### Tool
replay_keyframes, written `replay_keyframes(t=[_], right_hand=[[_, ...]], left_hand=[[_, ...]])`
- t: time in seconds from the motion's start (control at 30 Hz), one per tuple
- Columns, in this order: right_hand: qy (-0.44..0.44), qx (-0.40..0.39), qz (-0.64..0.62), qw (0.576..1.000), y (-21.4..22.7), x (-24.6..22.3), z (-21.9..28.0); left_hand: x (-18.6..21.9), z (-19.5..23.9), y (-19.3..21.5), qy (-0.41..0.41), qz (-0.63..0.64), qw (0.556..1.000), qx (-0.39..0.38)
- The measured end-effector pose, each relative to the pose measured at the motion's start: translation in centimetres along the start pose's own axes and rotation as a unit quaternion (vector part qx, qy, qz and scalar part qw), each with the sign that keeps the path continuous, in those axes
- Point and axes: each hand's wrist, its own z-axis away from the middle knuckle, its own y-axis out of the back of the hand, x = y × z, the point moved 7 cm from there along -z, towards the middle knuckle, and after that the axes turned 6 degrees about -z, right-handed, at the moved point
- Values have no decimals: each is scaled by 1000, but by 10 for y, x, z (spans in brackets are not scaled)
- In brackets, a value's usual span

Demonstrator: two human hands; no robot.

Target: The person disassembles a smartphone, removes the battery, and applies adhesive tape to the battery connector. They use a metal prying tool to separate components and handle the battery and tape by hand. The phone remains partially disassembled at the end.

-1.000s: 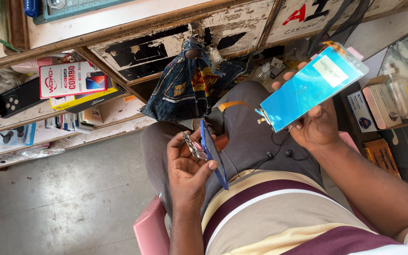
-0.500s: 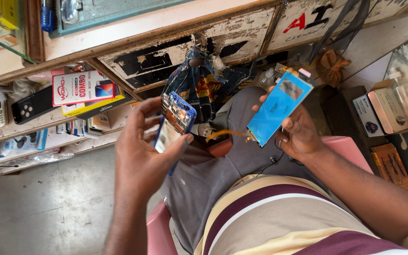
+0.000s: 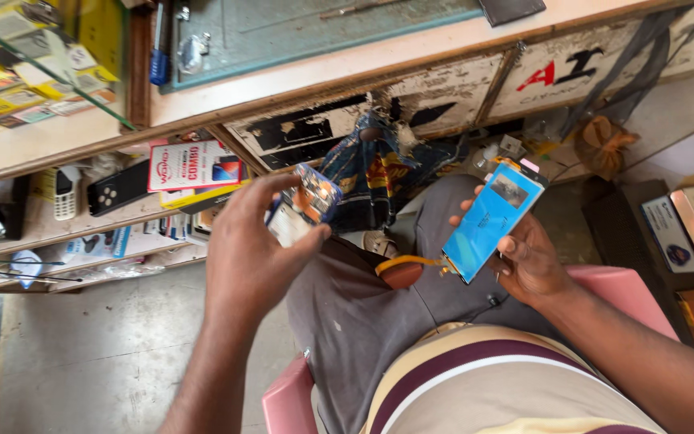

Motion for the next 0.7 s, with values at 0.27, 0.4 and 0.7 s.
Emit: replay_keyframes(t=[0.27,0.4,0.7], right_hand=[[-7,-4,-8,1000,2,0,0],[-7,-6,-13,1000,3,0,0],[-15,-4,-18,1000,14,5,-3]], left_hand=[[-14,-54,32,-47,-120,990,63],[-25,-92,66,-87,-164,976,114],[-57,-176,95,55,-245,963,102]])
